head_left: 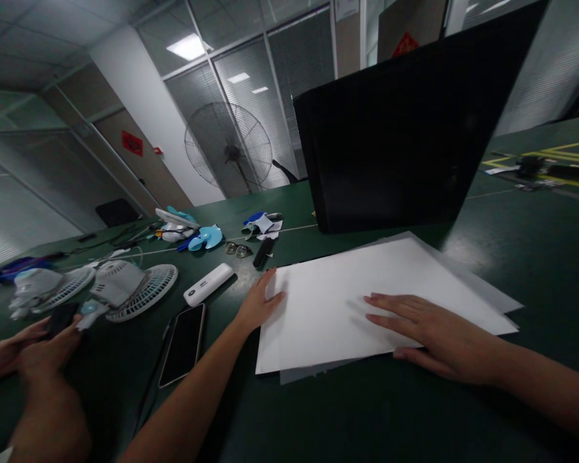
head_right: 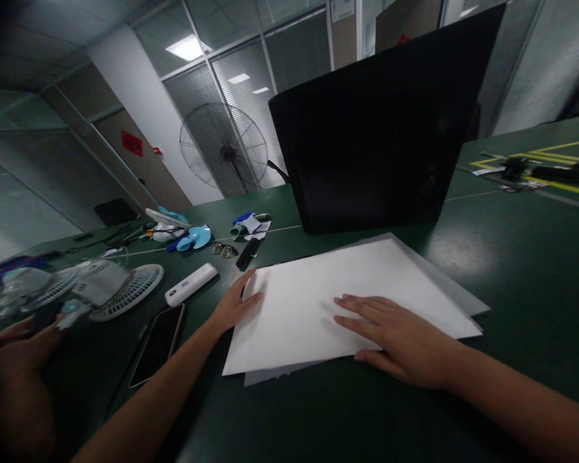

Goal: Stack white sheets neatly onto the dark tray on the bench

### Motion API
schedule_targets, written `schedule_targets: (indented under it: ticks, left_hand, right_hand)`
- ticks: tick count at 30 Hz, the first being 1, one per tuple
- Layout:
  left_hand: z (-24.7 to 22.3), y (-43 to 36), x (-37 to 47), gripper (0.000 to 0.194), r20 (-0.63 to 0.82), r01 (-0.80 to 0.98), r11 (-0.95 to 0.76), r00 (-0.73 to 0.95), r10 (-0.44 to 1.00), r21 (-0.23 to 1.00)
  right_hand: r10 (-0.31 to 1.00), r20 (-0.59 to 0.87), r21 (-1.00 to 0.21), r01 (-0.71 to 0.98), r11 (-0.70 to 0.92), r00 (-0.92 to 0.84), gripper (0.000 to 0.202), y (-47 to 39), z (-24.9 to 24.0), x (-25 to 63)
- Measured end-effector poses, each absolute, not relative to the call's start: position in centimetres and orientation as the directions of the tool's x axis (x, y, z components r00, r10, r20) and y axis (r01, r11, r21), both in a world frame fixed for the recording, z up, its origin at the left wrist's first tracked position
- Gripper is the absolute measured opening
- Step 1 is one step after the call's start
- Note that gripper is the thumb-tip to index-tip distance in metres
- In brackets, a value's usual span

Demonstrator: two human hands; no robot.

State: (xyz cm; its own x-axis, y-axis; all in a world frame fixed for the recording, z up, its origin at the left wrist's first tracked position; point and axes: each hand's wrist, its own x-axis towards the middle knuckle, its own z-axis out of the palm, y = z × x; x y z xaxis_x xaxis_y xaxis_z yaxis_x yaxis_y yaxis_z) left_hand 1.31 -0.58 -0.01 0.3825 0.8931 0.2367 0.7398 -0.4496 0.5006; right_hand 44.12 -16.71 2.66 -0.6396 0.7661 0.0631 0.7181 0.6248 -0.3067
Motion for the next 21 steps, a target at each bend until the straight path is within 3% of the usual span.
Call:
schedule_targets:
  ticks: [5, 12, 21]
  left_hand:
    - [0.15, -0.42, 1.33, 0.062, 0.234, 0.761, -0.408, 0.335, 0.913, 0.504]
    - [0.03, -0.34, 1.37, 0.050, 0.265, 0.740, -0.409, 0.313, 0.912, 0.534]
    - [-0.32, -0.07, 0.79, 0.056, 0.251, 0.737, -0.480, 0.409, 0.877, 0.476]
  right_hand:
    - [0.800, 0.048, -0.262, 0.765, 0.588, -0.598, 0.079, -16.34, 2.23, 44.60]
    - [0.768, 0.070, -0.302, 0.721, 0.624, -0.636, 0.066, -16.67, 2.62, 43.82]
    - [0.796, 0.031, -0.333, 0.745, 0.578, -0.604, 0.070, -16.35, 2.47, 44.03]
